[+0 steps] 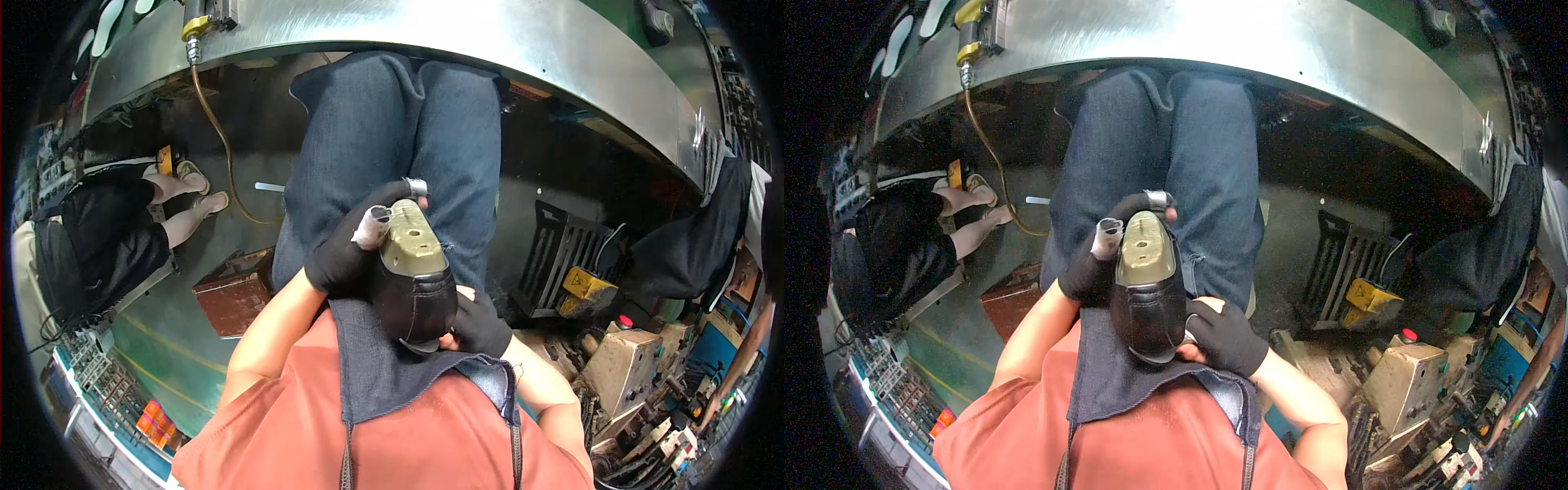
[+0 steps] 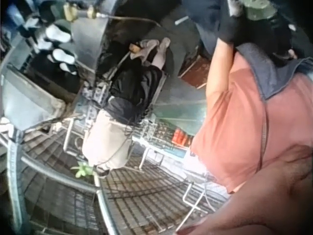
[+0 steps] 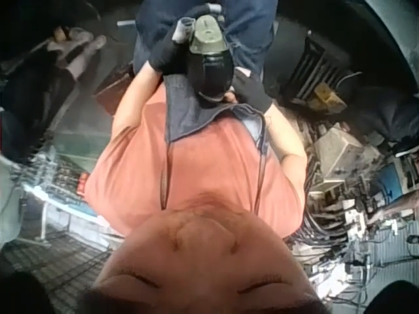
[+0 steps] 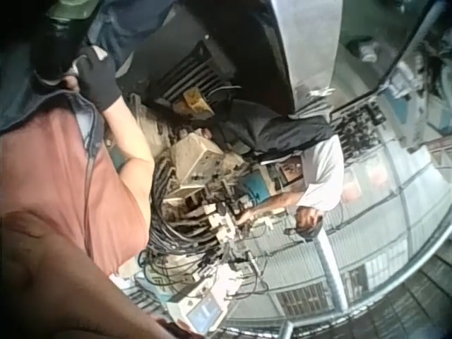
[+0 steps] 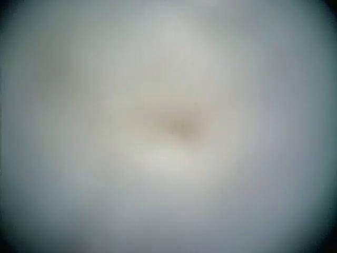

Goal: Using pliers to trim or adjust the upper material of a shoe on a last before placing it on a conveyor belt.

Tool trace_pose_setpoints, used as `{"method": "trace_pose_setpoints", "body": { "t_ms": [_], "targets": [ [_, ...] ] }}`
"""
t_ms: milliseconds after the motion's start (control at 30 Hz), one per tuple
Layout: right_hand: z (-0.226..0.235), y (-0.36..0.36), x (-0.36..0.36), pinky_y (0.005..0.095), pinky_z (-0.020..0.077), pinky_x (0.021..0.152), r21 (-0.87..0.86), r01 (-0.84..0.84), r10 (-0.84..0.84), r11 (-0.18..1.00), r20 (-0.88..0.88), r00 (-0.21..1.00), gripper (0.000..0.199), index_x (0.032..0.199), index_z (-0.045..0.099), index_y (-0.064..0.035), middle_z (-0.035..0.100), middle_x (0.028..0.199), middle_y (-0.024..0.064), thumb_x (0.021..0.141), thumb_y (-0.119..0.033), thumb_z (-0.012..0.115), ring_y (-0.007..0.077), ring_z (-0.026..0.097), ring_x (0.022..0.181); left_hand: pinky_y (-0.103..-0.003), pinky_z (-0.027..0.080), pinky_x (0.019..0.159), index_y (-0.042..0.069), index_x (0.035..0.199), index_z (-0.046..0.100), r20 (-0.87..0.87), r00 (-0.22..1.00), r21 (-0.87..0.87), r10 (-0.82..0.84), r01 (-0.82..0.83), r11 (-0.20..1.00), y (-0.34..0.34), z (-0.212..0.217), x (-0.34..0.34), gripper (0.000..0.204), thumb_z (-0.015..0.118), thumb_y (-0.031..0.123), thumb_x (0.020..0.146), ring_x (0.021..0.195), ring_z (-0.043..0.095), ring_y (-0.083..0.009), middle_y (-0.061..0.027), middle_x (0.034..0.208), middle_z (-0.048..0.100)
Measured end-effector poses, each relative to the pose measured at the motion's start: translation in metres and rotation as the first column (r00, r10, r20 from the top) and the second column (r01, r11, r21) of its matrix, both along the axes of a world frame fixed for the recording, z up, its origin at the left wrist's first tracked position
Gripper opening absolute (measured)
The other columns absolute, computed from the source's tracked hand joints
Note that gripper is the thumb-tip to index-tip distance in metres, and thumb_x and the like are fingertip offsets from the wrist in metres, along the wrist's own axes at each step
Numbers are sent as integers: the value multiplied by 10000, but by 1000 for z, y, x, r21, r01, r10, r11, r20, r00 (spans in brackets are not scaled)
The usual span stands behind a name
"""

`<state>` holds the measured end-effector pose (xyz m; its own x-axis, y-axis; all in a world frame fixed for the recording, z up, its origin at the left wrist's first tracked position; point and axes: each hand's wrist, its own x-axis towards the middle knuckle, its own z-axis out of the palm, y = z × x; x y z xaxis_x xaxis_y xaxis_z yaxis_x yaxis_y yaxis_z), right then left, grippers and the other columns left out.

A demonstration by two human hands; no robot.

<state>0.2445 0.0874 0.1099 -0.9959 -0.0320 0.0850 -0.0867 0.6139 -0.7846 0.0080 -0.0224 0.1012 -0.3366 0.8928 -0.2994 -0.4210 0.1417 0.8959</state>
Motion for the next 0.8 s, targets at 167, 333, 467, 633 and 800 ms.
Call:
{"method": "trace_pose_setpoints", "body": {
  "t_ms": [167,333,467,633,800],
  "targets": [
    [49,48,-60,374,485,655,-211,-15,13,977,-11,1000,257,844,602,-56,618,841,112,856,-291,705,285,640,757,-456,521,952,3,1338,480,146,917,241,-372,332,912,41,-48,-57,820,457,696,901,1108,623,-302,-181,1192,613],
    [94,80,-103,281,476,583,-588,445,-104,676,522,847,409,1004,667,-21,605,734,22,1009,-401,517,107,582,621,-341,498,920,-12,1365,485,-42,966,-229,255,-258,939,60,21,-58,469,440,321,1039,1061,617,-185,-128,1200,638],
    [19,109,-118,258,506,574,-435,674,-206,597,729,653,622,1104,647,-15,638,792,37,1008,-576,397,94,593,588,-335,487,945,-49,1336,481,-901,432,-163,-25,-286,944,49,-45,-8,453,574,140,935,1131,620,-278,-232,1227,624],
    [35,145,-115,301,484,606,-391,414,-135,822,572,809,521,940,664,29,616,743,11,1007,-463,509,119,562,626,-402,425,1047,-64,1445,340,10,973,-162,229,-224,961,36,-17,0,803,733,283,837,1255,538,-371,-261,1349,533],
    [61,161,-132,403,480,597,28,-97,55,995,656,753,576,814,681,12,604,652,201,981,-505,488,268,592,570,-405,304,1148,-70,1489,244,-720,687,-105,97,-245,964,31,-34,28,976,810,261,765,1406,363,-341,-260,1497,366]
  ]
}}
